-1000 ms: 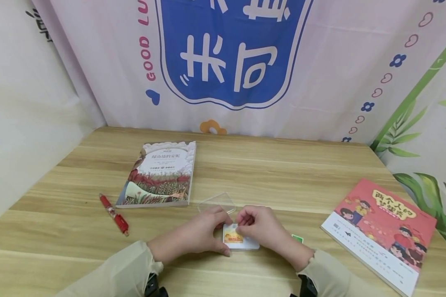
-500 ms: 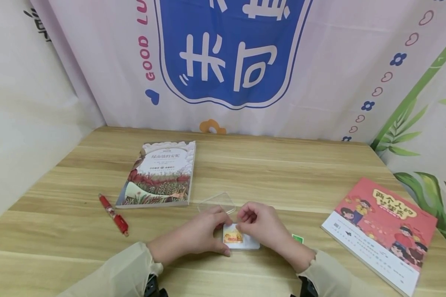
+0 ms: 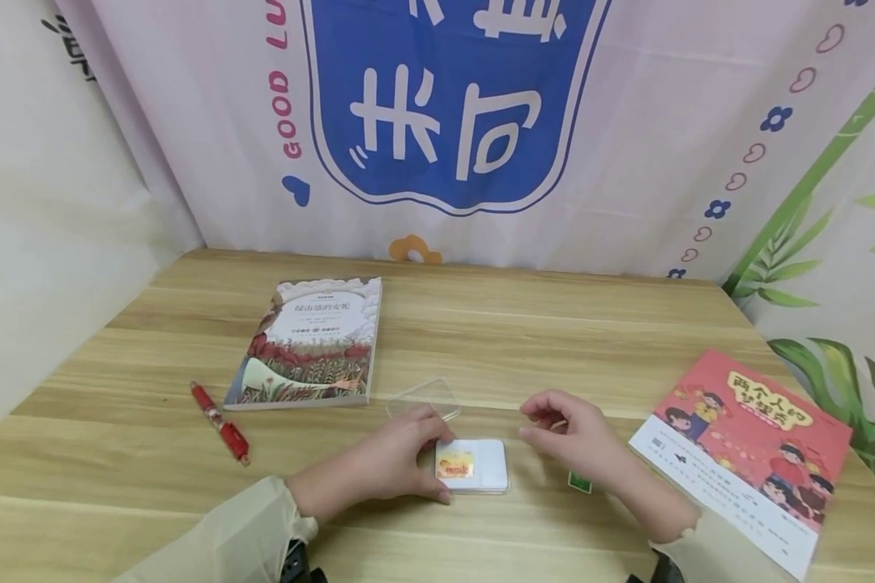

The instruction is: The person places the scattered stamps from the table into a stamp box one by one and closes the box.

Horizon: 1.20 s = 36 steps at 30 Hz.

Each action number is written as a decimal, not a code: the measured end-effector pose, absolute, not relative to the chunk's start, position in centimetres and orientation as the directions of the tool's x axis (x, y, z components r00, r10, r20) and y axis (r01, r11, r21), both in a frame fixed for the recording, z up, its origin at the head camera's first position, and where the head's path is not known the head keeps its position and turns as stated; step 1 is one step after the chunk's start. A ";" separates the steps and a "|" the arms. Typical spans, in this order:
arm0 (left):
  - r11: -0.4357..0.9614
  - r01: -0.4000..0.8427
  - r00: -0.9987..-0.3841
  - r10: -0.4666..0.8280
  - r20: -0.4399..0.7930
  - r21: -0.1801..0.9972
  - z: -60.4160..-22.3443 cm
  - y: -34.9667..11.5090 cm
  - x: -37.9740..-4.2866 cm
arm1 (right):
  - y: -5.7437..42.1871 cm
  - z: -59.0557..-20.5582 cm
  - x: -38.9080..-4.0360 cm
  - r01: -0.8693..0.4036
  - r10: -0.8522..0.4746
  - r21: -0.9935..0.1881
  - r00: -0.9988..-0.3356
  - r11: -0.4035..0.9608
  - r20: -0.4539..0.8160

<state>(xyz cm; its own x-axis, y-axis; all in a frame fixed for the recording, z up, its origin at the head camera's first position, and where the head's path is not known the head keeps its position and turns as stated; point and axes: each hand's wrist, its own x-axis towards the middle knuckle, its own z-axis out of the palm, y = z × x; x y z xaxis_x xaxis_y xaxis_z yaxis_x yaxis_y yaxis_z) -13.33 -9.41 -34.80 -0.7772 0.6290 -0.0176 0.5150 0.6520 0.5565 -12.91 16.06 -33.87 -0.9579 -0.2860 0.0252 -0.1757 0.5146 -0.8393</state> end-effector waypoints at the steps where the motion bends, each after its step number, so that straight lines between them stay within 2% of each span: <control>1: 0.653 0.515 -0.778 0.629 -0.019 0.556 -34.8 -9.4 -13.3 | 16.5 -33.9 -12.7 -0.178 -0.287 -0.829 -0.958 0.530 0.022; 15: 0.648 0.499 -0.781 0.624 -0.025 0.575 -34.9 -9.6 -13.4 | 20.9 -34.2 -10.3 -0.194 -0.285 -0.702 -0.959 0.685 -0.013; 36: 0.638 0.504 -0.778 0.628 -0.016 0.582 -35.2 -9.7 -13.5 | 21.1 -36.4 -9.1 -0.142 -0.136 -0.671 -0.989 0.728 0.062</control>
